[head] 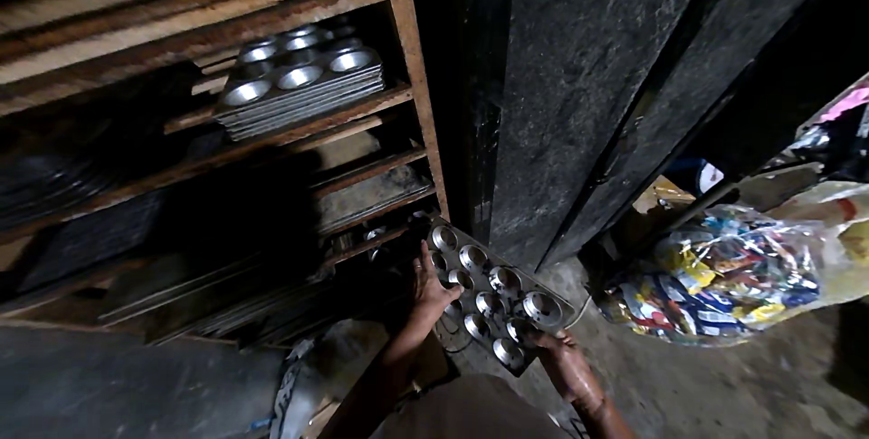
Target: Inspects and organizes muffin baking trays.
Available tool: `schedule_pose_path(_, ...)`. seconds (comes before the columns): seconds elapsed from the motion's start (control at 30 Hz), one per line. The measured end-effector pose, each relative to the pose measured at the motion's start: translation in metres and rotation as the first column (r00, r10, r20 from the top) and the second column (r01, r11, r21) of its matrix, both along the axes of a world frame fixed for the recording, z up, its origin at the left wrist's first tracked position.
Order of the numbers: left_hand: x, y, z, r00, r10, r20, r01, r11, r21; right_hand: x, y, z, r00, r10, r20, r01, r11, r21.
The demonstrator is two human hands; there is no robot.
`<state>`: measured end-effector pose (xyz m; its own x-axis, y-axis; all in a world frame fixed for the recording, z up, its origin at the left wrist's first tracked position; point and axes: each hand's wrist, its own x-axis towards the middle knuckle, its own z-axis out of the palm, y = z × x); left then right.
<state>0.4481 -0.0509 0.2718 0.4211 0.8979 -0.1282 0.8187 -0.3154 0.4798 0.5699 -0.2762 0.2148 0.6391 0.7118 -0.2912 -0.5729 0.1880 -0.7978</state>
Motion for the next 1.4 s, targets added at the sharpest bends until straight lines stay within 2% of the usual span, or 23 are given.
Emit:
schedule_pose_path(0.13,0.003,-0.001,0.004,0.999,-0.016,-0.044,0.018,0.999,0.036,-0.001,0.0,-0.005,1.0,0.003,0.029,-0.004,1.0,0.01)
schedule_pose_path(0.27,0.001,-0.002,0.005,0.999,-0.036,0.0,0.036,0.999,0.004,0.0,0.0,-0.003,1.0,0.003,0.005,-0.003,1.0,0.005)
schedule_pose_path(0.43,0.004,-0.006,-0.003,0.999,-0.02,0.05,0.014,0.994,0.107,0.0,0.001,-0.002,0.999,-0.006,-0.047,0.008,1.0,0.027)
schedule_pose_path(0.6,0.009,-0.008,0.001,1.0,-0.009,-0.021,0.011,0.994,0.11,-0.001,0.0,-0.001,0.997,-0.019,-0.069,0.02,1.0,0.02)
schedule_pose_path(0.77,0.004,-0.008,0.002,0.997,-0.073,0.041,0.068,0.991,0.114,0.002,-0.004,0.0,0.999,-0.028,-0.031,0.029,1.0,0.004)
schedule_pose_path(0.83,-0.006,-0.004,0.003,0.971,-0.133,0.198,0.114,0.988,0.104,0.01,-0.008,0.0,0.997,-0.047,0.056,0.047,0.999,-0.016)
schedule_pose_path(0.9,-0.021,0.004,-0.003,0.857,-0.121,0.5,0.118,0.992,0.037,0.022,-0.014,0.008,0.98,-0.081,0.181,0.086,0.996,-0.018)
schedule_pose_path(0.93,-0.027,0.007,-0.006,0.775,-0.008,0.632,0.083,0.992,-0.09,0.027,-0.017,0.016,0.965,-0.1,0.243,0.107,0.994,-0.015)
schedule_pose_path(0.97,-0.032,0.009,-0.005,0.675,0.182,0.715,0.03,0.961,-0.273,0.03,-0.02,0.025,0.945,-0.117,0.304,0.127,0.992,-0.013)
schedule_pose_path(1.03,-0.04,0.021,-0.003,0.455,0.576,0.679,-0.067,0.783,-0.619,0.035,-0.026,0.042,0.897,-0.142,0.419,0.144,0.989,0.026)
schedule_pose_path(1.07,-0.044,0.028,-0.004,0.361,0.694,0.623,-0.079,0.689,-0.721,0.039,-0.029,0.049,0.86,-0.136,0.492,0.118,0.991,0.068)
schedule_pose_path(1.13,-0.048,0.036,-0.004,0.232,0.786,0.573,-0.056,0.599,-0.799,0.047,-0.032,0.056,0.72,-0.1,0.687,-0.018,0.987,0.163)
schedule_pose_path(1.2,-0.041,0.026,0.005,0.128,0.78,0.612,-0.008,0.618,-0.786,0.051,-0.03,0.058,0.514,-0.063,0.855,-0.162,0.972,0.169)
schedule_pose_path(1.23,-0.032,0.017,0.012,0.095,0.736,0.671,0.012,0.673,-0.74,0.049,-0.027,0.058,0.45,-0.041,0.892,-0.208,0.967,0.149)
schedule_pose_path(1.27,-0.028,0.01,0.014,0.083,0.683,0.725,0.091,0.72,-0.688,0.047,-0.026,0.058,0.439,-0.011,0.898,-0.236,0.963,0.127)
schedule_pose_path(1.3,-0.02,0.008,0.018,0.07,0.692,0.719,0.098,0.712,-0.695,0.047,-0.026,0.059,0.489,0.012,0.872,-0.239,0.963,0.121)
schedule_pose_path(1.4,-0.017,0.014,0.031,0.211,0.728,0.652,0.096,0.649,-0.755,0.051,-0.029,0.056,0.72,-0.012,0.694,-0.111,0.985,0.133)
